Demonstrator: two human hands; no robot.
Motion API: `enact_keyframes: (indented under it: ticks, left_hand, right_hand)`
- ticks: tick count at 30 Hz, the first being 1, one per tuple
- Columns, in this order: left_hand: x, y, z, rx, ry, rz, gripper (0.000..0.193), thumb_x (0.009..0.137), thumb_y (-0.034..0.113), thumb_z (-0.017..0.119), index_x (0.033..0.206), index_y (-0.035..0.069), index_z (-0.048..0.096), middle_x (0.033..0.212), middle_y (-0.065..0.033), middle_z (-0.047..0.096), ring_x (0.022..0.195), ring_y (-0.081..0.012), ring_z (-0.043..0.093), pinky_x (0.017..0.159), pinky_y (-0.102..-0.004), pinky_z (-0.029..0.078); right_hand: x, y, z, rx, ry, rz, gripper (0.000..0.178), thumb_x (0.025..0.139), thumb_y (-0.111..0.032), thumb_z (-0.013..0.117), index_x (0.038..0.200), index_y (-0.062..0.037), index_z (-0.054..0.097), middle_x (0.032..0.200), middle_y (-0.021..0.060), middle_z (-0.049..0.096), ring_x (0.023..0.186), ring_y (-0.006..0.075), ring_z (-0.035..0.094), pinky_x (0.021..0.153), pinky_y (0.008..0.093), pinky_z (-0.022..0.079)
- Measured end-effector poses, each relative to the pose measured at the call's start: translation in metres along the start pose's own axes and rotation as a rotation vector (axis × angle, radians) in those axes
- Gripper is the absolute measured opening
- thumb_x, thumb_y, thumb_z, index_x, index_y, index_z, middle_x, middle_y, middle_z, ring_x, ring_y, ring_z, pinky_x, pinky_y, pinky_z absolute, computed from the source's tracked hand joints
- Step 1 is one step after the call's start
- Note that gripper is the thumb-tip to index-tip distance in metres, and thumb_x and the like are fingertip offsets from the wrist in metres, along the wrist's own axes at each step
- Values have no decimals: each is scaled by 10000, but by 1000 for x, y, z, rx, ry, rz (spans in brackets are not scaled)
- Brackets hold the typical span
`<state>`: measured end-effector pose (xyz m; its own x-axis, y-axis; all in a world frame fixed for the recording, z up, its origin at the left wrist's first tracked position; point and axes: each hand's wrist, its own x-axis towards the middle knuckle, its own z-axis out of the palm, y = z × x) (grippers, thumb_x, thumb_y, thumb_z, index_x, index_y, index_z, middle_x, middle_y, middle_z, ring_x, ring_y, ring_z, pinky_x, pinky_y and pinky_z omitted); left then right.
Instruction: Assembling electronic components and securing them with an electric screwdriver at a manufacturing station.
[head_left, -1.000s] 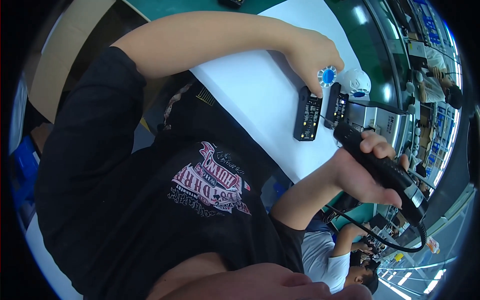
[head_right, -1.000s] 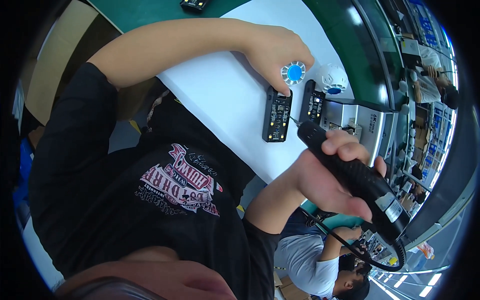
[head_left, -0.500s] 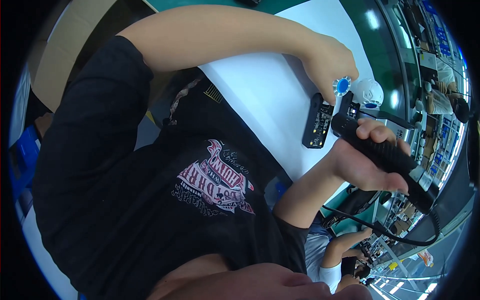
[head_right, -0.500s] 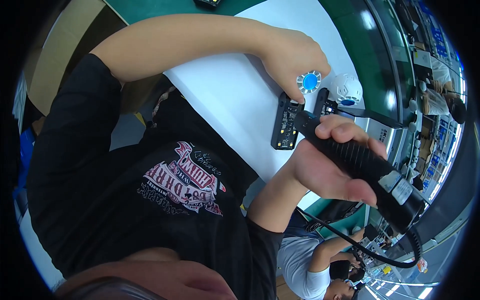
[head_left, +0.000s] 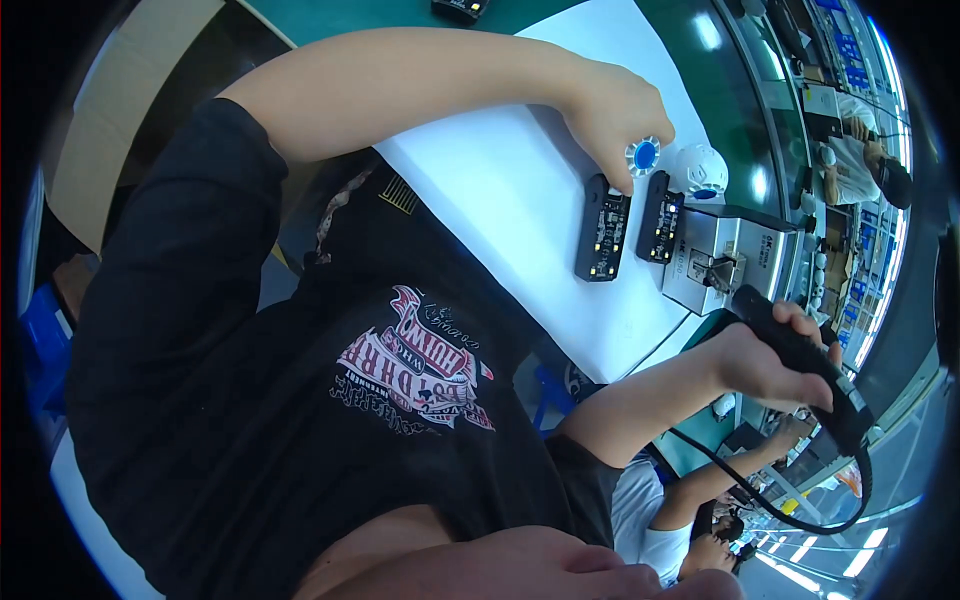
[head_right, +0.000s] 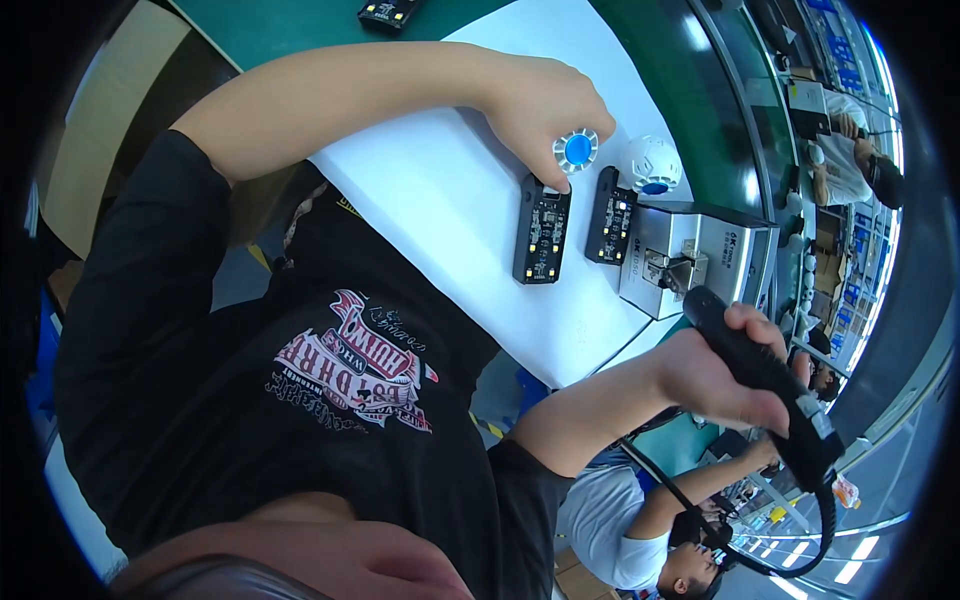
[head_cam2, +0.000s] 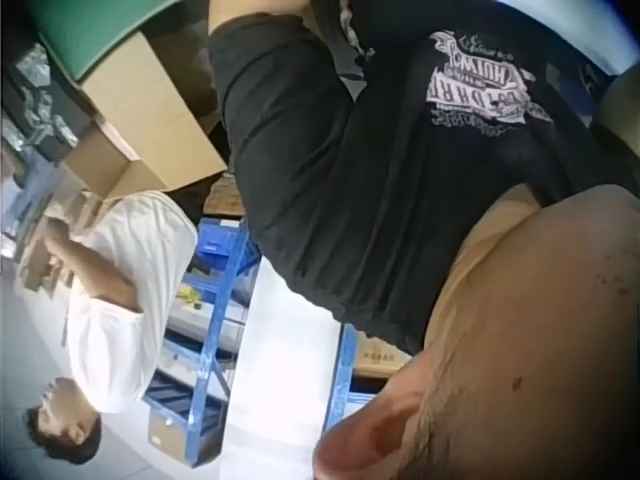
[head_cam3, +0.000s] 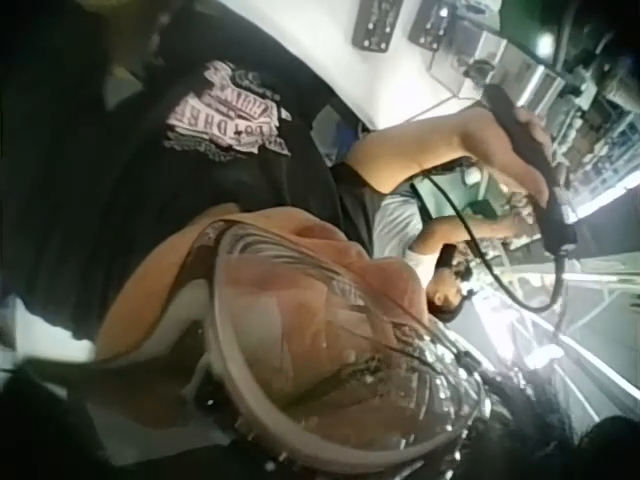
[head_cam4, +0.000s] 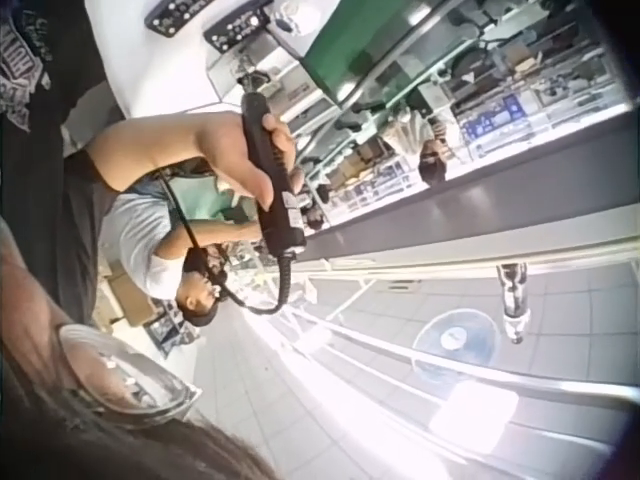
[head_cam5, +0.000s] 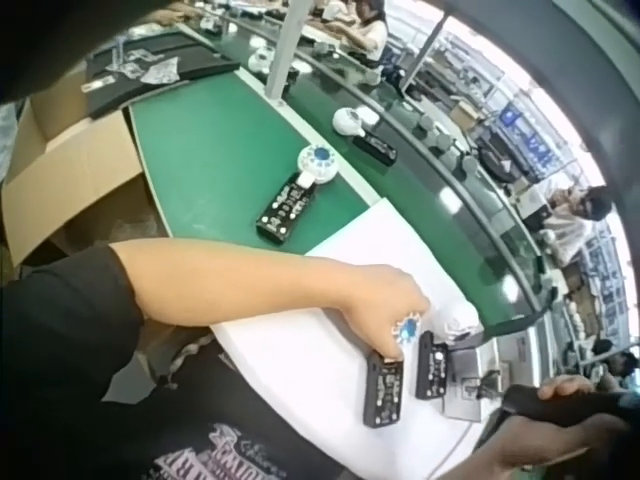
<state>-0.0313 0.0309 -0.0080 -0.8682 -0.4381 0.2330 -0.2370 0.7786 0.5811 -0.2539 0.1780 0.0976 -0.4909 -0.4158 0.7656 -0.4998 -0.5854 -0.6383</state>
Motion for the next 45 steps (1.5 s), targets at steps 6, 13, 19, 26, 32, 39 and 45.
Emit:
enact_keyframes:
  ticks: [6, 13, 19, 26, 32, 39, 45]
  left_hand:
    - [4, -9, 7, -3, 48, -12, 537, 726, 446, 814, 1005, 16, 655, 876, -167, 693, 828, -350, 684, 711, -444, 526]
    - [4, -13, 3, 34, 90, -57, 574, 720, 468, 812, 1039, 16, 660, 893, -170, 700, 847, -346, 691, 710, -443, 528]
    - [4, -14, 3, 9, 71, -73, 573, 720, 472, 811, 1034, 16, 662, 884, -173, 697, 849, -350, 689, 707, -442, 525]
    - [5, -15, 3, 28, 50, -54, 592, 742, 511, 783, 1004, -8, 672, 814, -155, 682, 787, -318, 679, 665, -431, 502]
    - [8, -18, 6, 25, 132, 14, 577, 750, 505, 786, 984, -9, 666, 816, -155, 683, 785, -327, 678, 683, -438, 508]
    - [4, -18, 3, 10, 116, 0, 529, 727, 449, 812, 993, 20, 654, 855, -171, 686, 819, -345, 684, 695, -439, 521]
    - [3, -14, 3, 24, 121, -40, 592, 744, 503, 804, 1036, 6, 669, 833, -152, 688, 807, -316, 688, 698, -415, 518]
  right_hand:
    - [2, 24, 3, -151, 147, -9, 832, 851, -852, 464, 1151, -76, 502, 704, 105, 584, 562, 219, 558, 539, 323, 484]
    - [-29, 3, -18, 322, -114, 337, 798, 881, -831, 440, 1141, -85, 544, 728, 121, 626, 582, 242, 596, 592, 355, 512]
    - [-62, 3, -18, 547, -261, 357, 818, 899, -819, 420, 1225, -78, 533, 768, 142, 652, 608, 256, 610, 652, 401, 525]
    - [-66, 15, -20, 603, -322, 346, 822, 935, -784, 398, 1326, -67, 489, 825, 168, 661, 644, 262, 624, 690, 416, 527]
    - [-63, 18, -9, 651, -328, 423, 798, 897, -816, 434, 1213, -95, 562, 754, 130, 655, 610, 251, 619, 635, 394, 532]
    - [-26, 7, -13, 402, -246, 257, 815, 888, -828, 432, 1174, -71, 527, 729, 118, 635, 583, 227, 614, 593, 358, 541]
    - [14, 11, 0, -30, 87, -93, 808, 896, -819, 421, 1161, -59, 484, 673, 97, 610, 533, 220, 598, 525, 312, 524]
